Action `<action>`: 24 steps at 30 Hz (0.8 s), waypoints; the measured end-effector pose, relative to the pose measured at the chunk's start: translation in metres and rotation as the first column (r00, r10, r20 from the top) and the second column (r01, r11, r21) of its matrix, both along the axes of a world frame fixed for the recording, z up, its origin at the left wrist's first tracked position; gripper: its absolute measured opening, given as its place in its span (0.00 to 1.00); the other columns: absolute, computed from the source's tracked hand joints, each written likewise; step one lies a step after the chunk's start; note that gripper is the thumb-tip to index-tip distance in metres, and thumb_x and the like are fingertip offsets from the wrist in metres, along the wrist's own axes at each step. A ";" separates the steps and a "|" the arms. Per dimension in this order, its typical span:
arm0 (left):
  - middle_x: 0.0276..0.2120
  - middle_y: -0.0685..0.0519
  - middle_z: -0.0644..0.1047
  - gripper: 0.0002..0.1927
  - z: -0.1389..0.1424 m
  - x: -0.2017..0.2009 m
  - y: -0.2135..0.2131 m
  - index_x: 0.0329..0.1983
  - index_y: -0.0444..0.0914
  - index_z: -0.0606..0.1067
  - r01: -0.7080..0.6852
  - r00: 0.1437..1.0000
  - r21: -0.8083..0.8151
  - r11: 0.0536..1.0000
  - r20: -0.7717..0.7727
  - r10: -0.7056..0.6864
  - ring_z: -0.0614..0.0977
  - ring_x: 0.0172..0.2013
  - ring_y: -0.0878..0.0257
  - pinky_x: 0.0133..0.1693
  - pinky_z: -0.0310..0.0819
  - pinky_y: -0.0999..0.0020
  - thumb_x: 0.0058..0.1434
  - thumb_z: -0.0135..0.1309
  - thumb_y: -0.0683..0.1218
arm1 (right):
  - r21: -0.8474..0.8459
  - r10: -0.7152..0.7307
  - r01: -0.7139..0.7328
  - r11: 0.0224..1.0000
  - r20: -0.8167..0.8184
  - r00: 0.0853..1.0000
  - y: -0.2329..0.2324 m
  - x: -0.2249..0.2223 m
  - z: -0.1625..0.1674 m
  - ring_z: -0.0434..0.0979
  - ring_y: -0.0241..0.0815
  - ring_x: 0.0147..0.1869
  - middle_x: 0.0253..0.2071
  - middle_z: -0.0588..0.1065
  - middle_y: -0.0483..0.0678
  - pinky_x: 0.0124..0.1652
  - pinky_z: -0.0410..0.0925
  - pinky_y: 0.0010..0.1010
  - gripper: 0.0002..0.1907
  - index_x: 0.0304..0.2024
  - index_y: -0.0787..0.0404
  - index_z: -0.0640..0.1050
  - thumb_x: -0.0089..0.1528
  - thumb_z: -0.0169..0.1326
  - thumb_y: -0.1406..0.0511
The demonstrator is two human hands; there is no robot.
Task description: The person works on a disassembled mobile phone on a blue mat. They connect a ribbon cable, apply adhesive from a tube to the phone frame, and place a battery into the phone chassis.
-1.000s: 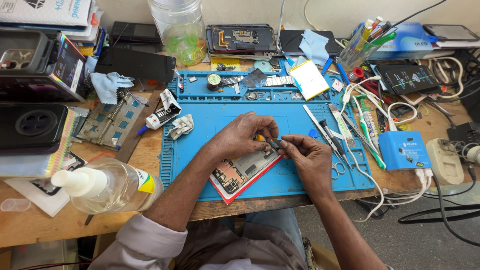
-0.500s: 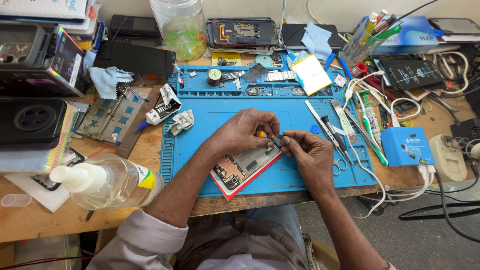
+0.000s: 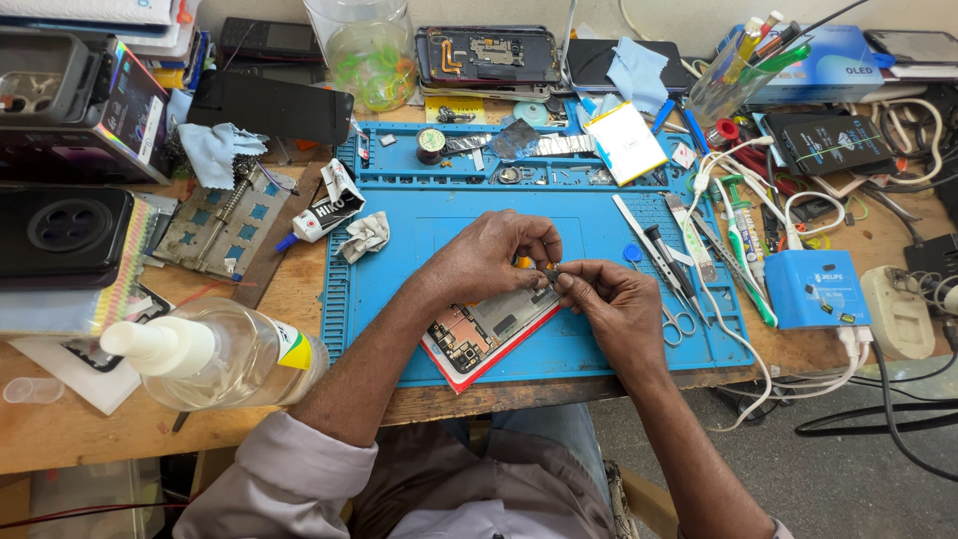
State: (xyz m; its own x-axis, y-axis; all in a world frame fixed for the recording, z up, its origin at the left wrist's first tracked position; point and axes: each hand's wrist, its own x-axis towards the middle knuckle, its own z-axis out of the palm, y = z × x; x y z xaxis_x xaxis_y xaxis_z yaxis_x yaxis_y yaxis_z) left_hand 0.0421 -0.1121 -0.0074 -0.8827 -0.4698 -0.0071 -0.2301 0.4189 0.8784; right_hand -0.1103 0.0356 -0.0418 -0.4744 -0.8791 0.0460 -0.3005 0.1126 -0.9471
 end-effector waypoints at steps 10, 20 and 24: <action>0.34 0.54 0.86 0.16 -0.001 0.000 0.001 0.41 0.40 0.79 0.004 1.000 -0.010 1.000 -0.012 -0.004 0.87 0.39 0.66 0.49 0.80 0.65 0.49 0.68 0.41 | -0.036 -0.021 0.021 0.999 -0.002 1.000 0.000 0.002 0.003 0.81 0.30 0.34 0.33 0.83 0.48 0.35 0.74 0.20 0.09 0.45 0.67 0.82 0.63 0.60 0.69; 0.34 0.54 0.86 0.15 -0.001 0.001 0.001 0.41 0.39 0.79 0.022 1.000 0.008 1.000 -0.022 -0.022 0.88 0.38 0.67 0.48 0.81 0.64 0.50 0.67 0.40 | 0.007 0.015 -0.016 1.000 0.017 1.000 -0.001 0.002 0.002 0.79 0.29 0.32 0.31 0.82 0.46 0.33 0.71 0.19 0.09 0.44 0.66 0.82 0.63 0.60 0.68; 0.34 0.53 0.86 0.16 -0.002 0.001 0.001 0.41 0.39 0.79 0.017 0.999 0.014 1.000 -0.041 -0.017 0.87 0.38 0.66 0.49 0.80 0.64 0.49 0.68 0.39 | -0.054 0.010 -0.009 0.999 0.021 1.000 -0.001 0.001 -0.001 0.78 0.29 0.33 0.32 0.82 0.46 0.34 0.72 0.19 0.09 0.44 0.67 0.81 0.64 0.59 0.68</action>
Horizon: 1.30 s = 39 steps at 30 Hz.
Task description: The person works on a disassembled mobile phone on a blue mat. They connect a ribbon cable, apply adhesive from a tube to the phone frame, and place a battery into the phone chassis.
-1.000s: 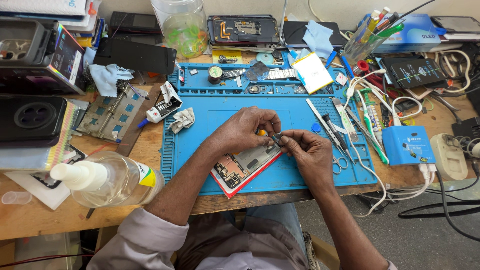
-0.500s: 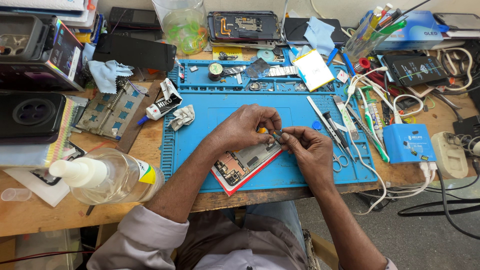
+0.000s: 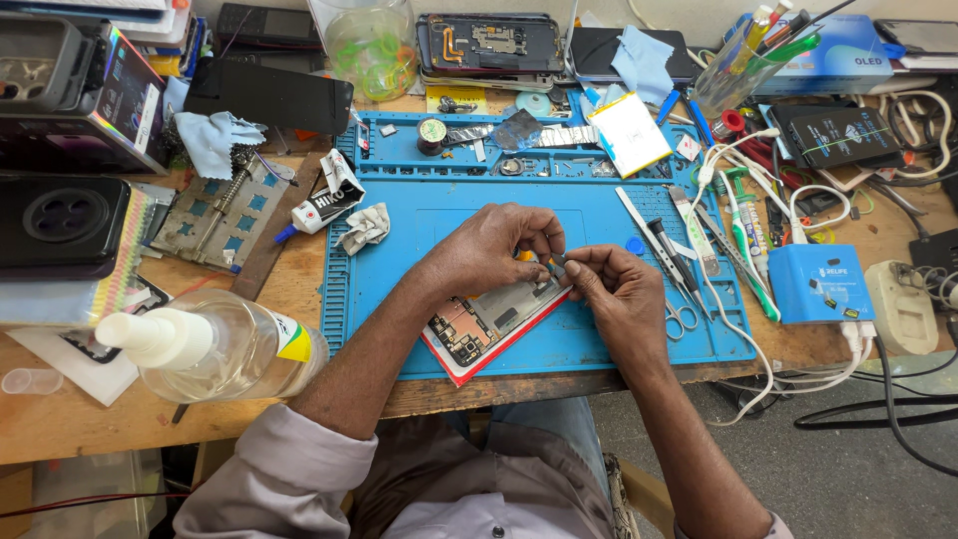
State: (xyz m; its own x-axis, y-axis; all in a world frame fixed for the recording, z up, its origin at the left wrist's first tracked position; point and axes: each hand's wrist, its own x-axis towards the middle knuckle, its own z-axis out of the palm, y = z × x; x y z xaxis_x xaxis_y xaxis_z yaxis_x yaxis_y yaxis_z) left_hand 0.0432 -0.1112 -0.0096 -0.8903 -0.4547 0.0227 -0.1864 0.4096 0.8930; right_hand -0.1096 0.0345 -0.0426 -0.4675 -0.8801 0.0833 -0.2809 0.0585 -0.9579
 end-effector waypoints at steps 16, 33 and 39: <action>0.33 0.54 0.86 0.16 -0.005 -0.003 -0.002 0.41 0.40 0.79 -0.024 1.000 0.024 0.999 0.015 0.023 0.87 0.38 0.67 0.48 0.81 0.65 0.49 0.68 0.41 | -0.028 -0.083 0.079 0.997 -0.245 0.966 0.004 0.007 0.008 0.78 0.27 0.31 0.31 0.82 0.45 0.32 0.72 0.19 0.09 0.42 0.63 0.85 0.61 0.64 0.67; 0.31 0.54 0.86 0.15 -0.005 -0.003 0.000 0.40 0.39 0.80 -0.027 0.999 0.011 1.000 0.020 0.027 0.88 0.36 0.68 0.51 0.80 0.64 0.49 0.68 0.41 | 0.015 -0.038 0.041 0.999 -0.175 0.984 0.004 0.007 0.006 0.80 0.28 0.32 0.29 0.82 0.45 0.32 0.73 0.18 0.09 0.43 0.63 0.85 0.62 0.63 0.66; 0.29 0.54 0.86 0.14 -0.004 -0.003 -0.001 0.40 0.39 0.80 -0.034 0.999 0.036 0.999 0.020 0.033 0.88 0.34 0.68 0.51 0.81 0.64 0.50 0.67 0.41 | -0.003 -0.063 0.064 0.998 -0.201 0.978 0.004 0.007 0.007 0.79 0.28 0.32 0.30 0.82 0.45 0.31 0.72 0.19 0.09 0.44 0.63 0.84 0.61 0.64 0.67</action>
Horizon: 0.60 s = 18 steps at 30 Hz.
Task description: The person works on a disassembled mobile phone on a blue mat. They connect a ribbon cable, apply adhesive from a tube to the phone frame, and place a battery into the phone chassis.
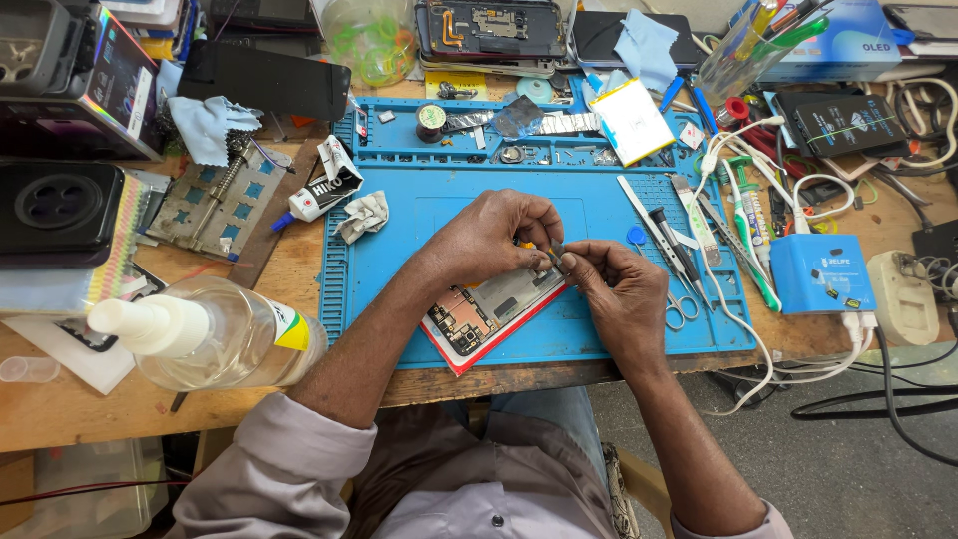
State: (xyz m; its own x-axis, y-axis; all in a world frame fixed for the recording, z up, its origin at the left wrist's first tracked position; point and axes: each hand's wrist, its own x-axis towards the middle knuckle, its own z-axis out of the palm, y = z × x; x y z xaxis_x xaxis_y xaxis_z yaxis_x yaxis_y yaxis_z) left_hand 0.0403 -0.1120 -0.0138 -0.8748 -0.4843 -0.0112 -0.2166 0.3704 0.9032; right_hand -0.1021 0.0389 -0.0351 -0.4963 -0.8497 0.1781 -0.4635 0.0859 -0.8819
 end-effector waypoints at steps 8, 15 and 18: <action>0.30 0.55 0.86 0.14 0.002 -0.001 0.001 0.41 0.40 0.81 -0.021 0.999 -0.007 1.000 0.044 0.021 0.87 0.35 0.68 0.52 0.79 0.64 0.50 0.68 0.41 | -0.005 0.001 -0.001 1.000 -0.048 0.999 0.001 0.001 0.001 0.78 0.28 0.31 0.29 0.82 0.45 0.31 0.71 0.19 0.09 0.43 0.64 0.85 0.62 0.64 0.67; 0.30 0.54 0.86 0.17 0.003 -0.001 0.002 0.42 0.40 0.81 -0.020 0.998 -0.013 1.000 0.052 0.020 0.88 0.35 0.67 0.48 0.81 0.65 0.48 0.69 0.42 | 0.006 0.010 -0.011 1.000 0.014 1.000 0.001 0.000 0.000 0.79 0.28 0.32 0.29 0.82 0.45 0.32 0.73 0.18 0.09 0.44 0.65 0.84 0.62 0.63 0.67; 0.31 0.54 0.86 0.17 0.003 0.000 0.002 0.43 0.40 0.81 -0.021 0.998 -0.018 1.000 0.050 0.022 0.88 0.36 0.67 0.47 0.80 0.65 0.49 0.69 0.42 | 0.012 0.014 -0.014 1.000 0.015 1.000 0.001 0.000 -0.001 0.79 0.28 0.32 0.29 0.82 0.46 0.32 0.73 0.18 0.09 0.44 0.65 0.84 0.62 0.63 0.67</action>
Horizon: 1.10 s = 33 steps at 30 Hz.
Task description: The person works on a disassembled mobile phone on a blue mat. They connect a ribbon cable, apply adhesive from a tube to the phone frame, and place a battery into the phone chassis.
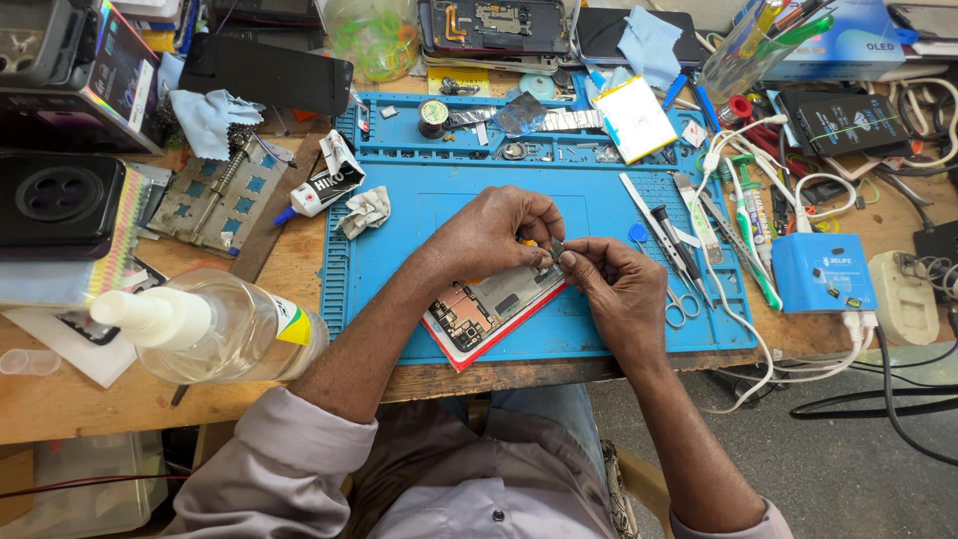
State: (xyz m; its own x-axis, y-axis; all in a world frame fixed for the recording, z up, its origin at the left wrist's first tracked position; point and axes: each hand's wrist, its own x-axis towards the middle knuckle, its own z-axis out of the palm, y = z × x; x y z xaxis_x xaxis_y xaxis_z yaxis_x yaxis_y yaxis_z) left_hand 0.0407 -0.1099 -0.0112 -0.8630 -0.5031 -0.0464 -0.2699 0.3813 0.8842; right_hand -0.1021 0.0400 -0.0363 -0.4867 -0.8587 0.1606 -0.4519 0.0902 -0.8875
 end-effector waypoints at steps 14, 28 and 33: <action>0.31 0.54 0.86 0.16 -0.002 -0.001 -0.002 0.42 0.39 0.81 0.021 1.000 0.012 1.000 -0.023 -0.021 0.88 0.35 0.68 0.47 0.81 0.66 0.49 0.68 0.42 | -0.033 -0.008 0.006 0.999 -0.070 0.997 0.002 0.001 -0.001 0.80 0.29 0.33 0.31 0.82 0.46 0.32 0.73 0.20 0.10 0.44 0.63 0.84 0.62 0.64 0.67; 0.36 0.51 0.86 0.14 -0.016 0.002 -0.006 0.46 0.37 0.80 0.047 0.995 0.019 0.999 -0.094 -0.045 0.88 0.38 0.66 0.46 0.83 0.66 0.54 0.63 0.41 | -0.123 0.021 -0.061 0.990 -0.300 0.954 0.008 0.009 -0.001 0.82 0.33 0.37 0.36 0.82 0.48 0.37 0.75 0.24 0.08 0.45 0.63 0.84 0.63 0.63 0.69; 0.37 0.49 0.86 0.11 -0.022 0.003 -0.007 0.46 0.36 0.82 0.046 0.989 0.029 0.999 -0.142 -0.041 0.88 0.39 0.65 0.45 0.82 0.66 0.63 0.54 0.41 | -0.121 0.054 -0.093 0.988 -0.289 0.956 0.009 0.012 0.000 0.82 0.34 0.37 0.37 0.82 0.48 0.37 0.75 0.25 0.07 0.44 0.63 0.84 0.63 0.62 0.70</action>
